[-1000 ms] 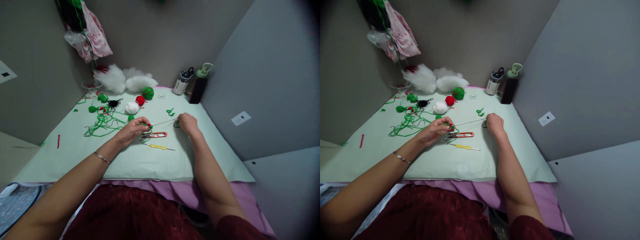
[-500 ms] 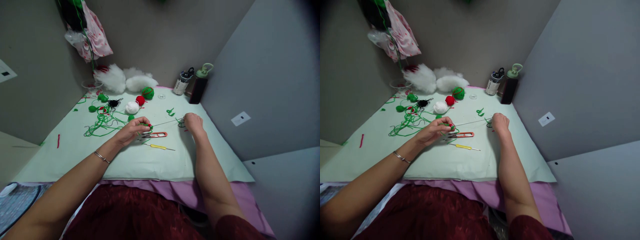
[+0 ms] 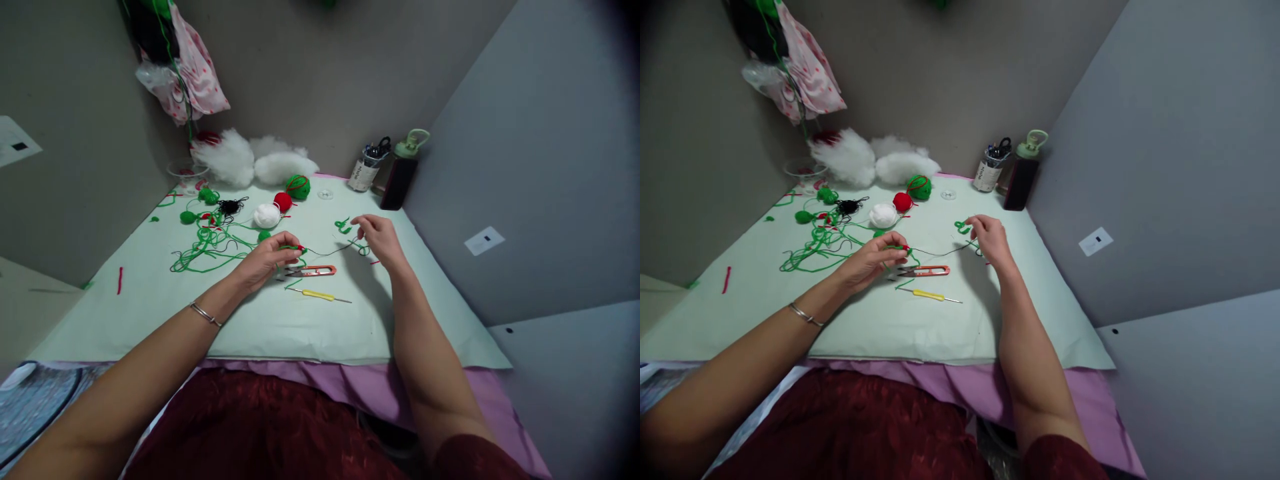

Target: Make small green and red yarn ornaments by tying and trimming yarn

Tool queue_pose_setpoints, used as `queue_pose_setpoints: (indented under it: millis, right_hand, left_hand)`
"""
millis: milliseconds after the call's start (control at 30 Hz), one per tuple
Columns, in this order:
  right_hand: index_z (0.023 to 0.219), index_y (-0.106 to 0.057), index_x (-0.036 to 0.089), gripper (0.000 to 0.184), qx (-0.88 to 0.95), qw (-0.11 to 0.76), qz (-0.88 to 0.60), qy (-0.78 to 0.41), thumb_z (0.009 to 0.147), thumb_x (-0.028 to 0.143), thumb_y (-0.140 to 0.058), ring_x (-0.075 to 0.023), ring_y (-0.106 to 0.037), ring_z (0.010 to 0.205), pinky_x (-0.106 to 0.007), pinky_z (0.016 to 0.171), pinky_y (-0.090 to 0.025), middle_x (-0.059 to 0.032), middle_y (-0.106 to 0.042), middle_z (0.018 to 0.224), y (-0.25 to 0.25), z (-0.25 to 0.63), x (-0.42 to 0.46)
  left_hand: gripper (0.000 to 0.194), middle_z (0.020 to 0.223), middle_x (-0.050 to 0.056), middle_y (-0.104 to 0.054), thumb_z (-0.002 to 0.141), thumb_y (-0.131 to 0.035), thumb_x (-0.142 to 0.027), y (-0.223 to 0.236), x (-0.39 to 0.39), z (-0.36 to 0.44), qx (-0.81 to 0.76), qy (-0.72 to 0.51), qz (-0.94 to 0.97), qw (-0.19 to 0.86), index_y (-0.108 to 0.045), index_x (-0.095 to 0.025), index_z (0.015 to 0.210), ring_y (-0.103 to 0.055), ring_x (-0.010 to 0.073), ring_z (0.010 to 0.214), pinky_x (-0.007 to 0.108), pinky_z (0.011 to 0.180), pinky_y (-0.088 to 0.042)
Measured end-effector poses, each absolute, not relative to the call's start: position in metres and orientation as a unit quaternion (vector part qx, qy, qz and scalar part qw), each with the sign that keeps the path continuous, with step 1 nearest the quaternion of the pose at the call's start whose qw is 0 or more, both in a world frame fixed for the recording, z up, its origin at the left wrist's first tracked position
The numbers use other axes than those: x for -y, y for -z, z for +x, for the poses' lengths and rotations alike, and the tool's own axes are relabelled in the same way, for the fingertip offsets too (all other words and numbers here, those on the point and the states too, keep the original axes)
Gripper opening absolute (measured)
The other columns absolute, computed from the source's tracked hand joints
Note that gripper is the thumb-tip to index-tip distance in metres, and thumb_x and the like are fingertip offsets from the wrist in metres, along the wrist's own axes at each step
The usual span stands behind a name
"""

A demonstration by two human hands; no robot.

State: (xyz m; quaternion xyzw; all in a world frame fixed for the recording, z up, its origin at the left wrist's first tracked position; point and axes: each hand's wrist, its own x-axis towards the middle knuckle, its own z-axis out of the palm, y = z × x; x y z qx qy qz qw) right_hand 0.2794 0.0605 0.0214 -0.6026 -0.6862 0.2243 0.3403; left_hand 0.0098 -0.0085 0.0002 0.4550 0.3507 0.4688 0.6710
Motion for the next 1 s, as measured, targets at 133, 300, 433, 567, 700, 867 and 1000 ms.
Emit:
queue_pose_setpoints:
  millis: [133, 300, 433, 567, 700, 867, 1000]
  right_hand:
    - [0.095, -0.069, 0.014, 0.041, 0.698, 0.328, -0.421, -0.477, 0.094, 0.052, -0.052, -0.0086, -0.027, 0.05, -0.023, 0.049, -0.022, 0.006, -0.037, 0.056, -0.028, 0.24, -0.034]
    - [0.087, -0.067, 0.015, 0.037, 0.697, 0.284, -0.356, -0.555, 0.086, 0.052, -0.066, -0.0076, -0.03, 0.053, -0.023, 0.049, -0.022, 0.0061, -0.039, 0.058, -0.027, 0.211, -0.014]
    - [0.082, -0.065, 0.015, 0.034, 0.665, 0.287, -0.359, -0.588, 0.084, 0.049, -0.069, -0.0068, -0.029, 0.051, -0.023, 0.048, -0.019, 0.0068, -0.039, 0.056, -0.022, 0.21, -0.016]
    - [0.078, -0.062, 0.016, 0.031, 0.627, 0.275, -0.378, -0.623, 0.083, 0.046, -0.069, -0.0057, -0.028, 0.047, -0.022, 0.045, -0.016, 0.0065, -0.044, 0.054, -0.019, 0.213, -0.022]
    - [0.076, -0.059, 0.017, 0.031, 0.602, 0.249, -0.37, -0.663, 0.082, 0.045, -0.07, -0.0051, -0.026, 0.044, -0.022, 0.043, -0.013, 0.0076, -0.044, 0.052, -0.018, 0.214, -0.025]
    - [0.076, -0.058, 0.016, 0.032, 0.599, 0.235, -0.362, -0.675, 0.086, 0.046, -0.066, -0.0041, -0.023, 0.044, -0.022, 0.043, -0.013, 0.007, -0.045, 0.054, -0.018, 0.215, -0.024]
    - [0.096, -0.065, 0.016, 0.025, 0.617, 0.298, -0.379, -0.622, 0.088, 0.039, -0.061, -0.0054, -0.034, 0.048, -0.022, 0.044, -0.024, 0.0027, -0.057, 0.067, -0.018, 0.219, -0.025]
  left_hand:
    - [0.023, 0.088, -0.001, -0.059, 0.072, -0.081, -0.026, 0.001, 0.009, 0.013, -0.366, -0.469, 0.476, 0.648, -0.063, -0.018, 0.085, -0.053, 0.0103, 0.076, 0.026, 0.077, -0.044]
    - [0.035, 0.08, -0.003, -0.059, 0.073, -0.08, -0.029, 0.01, 0.006, 0.012, -0.36, -0.458, 0.5, 0.641, -0.063, -0.02, 0.103, -0.055, 0.0111, 0.074, 0.025, 0.074, -0.044]
    - [0.04, 0.089, 0.001, -0.061, 0.078, -0.076, -0.031, 0.012, 0.007, 0.012, -0.371, -0.477, 0.518, 0.606, -0.061, -0.021, 0.113, -0.058, 0.0132, 0.078, 0.026, 0.074, -0.046]
    - [0.039, 0.125, 0.008, -0.059, 0.08, -0.062, -0.015, 0.005, 0.013, 0.014, -0.374, -0.53, 0.608, 0.457, -0.062, -0.024, 0.119, -0.059, 0.02, 0.108, 0.032, 0.089, -0.049]
    - [0.046, 0.133, 0.008, -0.058, 0.076, -0.054, -0.002, 0.001, 0.019, 0.016, -0.342, -0.516, 0.715, 0.325, -0.069, -0.026, 0.113, -0.05, 0.0241, 0.128, 0.04, 0.108, -0.041]
    - [0.015, 0.101, 0.007, -0.067, 0.084, -0.064, -0.015, 0.005, 0.018, 0.017, -0.357, -0.515, 0.699, 0.345, -0.072, -0.022, 0.095, -0.061, 0.0209, 0.1, 0.036, 0.095, -0.047]
    - [0.016, 0.089, 0.004, -0.067, 0.081, -0.074, -0.029, 0.008, 0.013, 0.016, -0.399, -0.541, 0.599, 0.435, -0.068, -0.018, 0.091, -0.063, 0.017, 0.082, 0.03, 0.079, -0.051]
